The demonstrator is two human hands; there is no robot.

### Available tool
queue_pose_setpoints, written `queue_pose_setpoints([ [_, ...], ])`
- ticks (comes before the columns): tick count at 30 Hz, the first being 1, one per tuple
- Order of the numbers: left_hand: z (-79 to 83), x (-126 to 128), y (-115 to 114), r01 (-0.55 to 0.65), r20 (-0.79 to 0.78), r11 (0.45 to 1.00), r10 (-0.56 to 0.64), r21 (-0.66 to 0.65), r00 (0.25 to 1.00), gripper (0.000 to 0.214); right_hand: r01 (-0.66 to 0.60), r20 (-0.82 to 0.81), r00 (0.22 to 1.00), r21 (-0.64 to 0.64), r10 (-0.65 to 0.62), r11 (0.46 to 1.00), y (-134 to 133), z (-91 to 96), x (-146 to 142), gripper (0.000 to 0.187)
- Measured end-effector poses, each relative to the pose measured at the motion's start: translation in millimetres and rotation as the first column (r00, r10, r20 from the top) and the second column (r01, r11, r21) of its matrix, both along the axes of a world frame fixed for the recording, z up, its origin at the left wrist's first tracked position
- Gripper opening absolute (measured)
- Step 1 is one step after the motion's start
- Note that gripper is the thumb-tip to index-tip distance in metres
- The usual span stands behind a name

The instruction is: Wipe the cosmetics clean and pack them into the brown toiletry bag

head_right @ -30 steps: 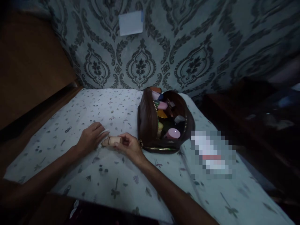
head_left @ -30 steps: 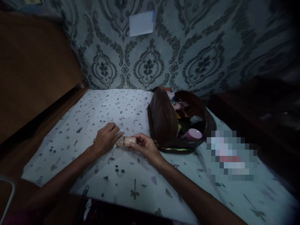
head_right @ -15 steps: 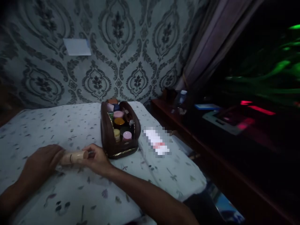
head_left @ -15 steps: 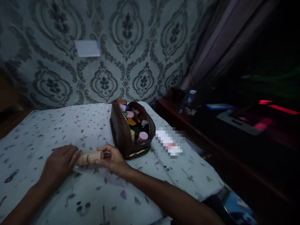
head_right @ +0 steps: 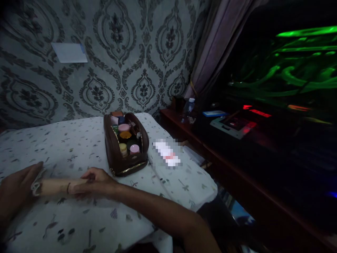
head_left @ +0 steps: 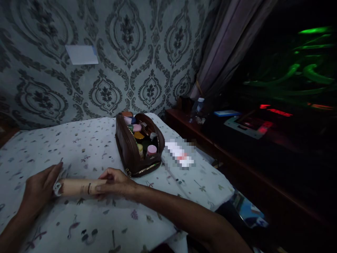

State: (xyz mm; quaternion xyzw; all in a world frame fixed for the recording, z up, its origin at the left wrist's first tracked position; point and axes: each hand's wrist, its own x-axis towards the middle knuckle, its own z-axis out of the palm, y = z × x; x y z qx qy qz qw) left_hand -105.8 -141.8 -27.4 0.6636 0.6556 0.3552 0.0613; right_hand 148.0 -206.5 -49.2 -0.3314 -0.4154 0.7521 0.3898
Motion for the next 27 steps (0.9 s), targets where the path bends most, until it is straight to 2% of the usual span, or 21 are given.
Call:
queue_pose_setpoints([
  [3, 15.1, 9, -1, 0.022, 0.097, 1.000, -0.022, -0.003, 0.995, 0.030, -0.211, 0.037, 0.977, 0.010, 0.210, 0.978, 0, 1.1, -5, 0.073],
  [6, 25.4, 13, 3, 0.051, -0.004, 0.996, -0.051, 0.075, 0.999, 0.034, -0.263, 0.036, 0.964, 0.012, 0.262, 0.965, 3, 1.9, -15, 0.070],
  [10, 24.0, 15, 15, 0.108, -0.179, 0.959, -0.062, 0.262, 0.982, 0.035, -0.157, -0.139, 0.980, -0.082, 0.144, 0.984, 7, 2.1, -34, 0.073],
  [13, 11.9, 23, 18, 0.260, -0.226, 0.917, -0.196, 0.303, 0.954, 0.039, -0.002, -0.233, 0.972, -0.103, -0.022, 0.995, 9, 0.0, -49, 0.070],
  [14, 6.3, 27, 16, 0.301, -0.202, 0.906, -0.249, 0.297, 0.947, 0.042, 0.056, -0.251, 0.965, -0.093, -0.078, 0.994, 9, -1.2, -53, 0.067],
  [16, -5.8, 36, 10, 0.335, -0.217, 0.900, -0.281, 0.279, 0.935, 0.047, 0.144, -0.274, 0.949, -0.071, -0.158, 0.987, 9, -4.4, -59, 0.058],
  [20, -24.7, 53, -11, 0.444, -0.082, 0.857, -0.439, 0.260, 0.895, 0.046, 0.212, -0.296, 0.929, -0.061, -0.221, 0.975, 10, -12.3, -62, 0.053],
  [25, -25.3, 67, -34, 0.626, 0.003, 0.738, -0.648, 0.251, 0.762, 0.039, 0.276, -0.224, 0.938, 0.025, -0.264, 0.961, 9, -16.0, -52, 0.049],
  [27, -22.2, 68, -33, 0.639, 0.025, 0.727, -0.665, 0.249, 0.747, 0.039, 0.250, -0.160, 0.959, 0.085, -0.234, 0.964, 8, -16.6, -49, 0.048],
])
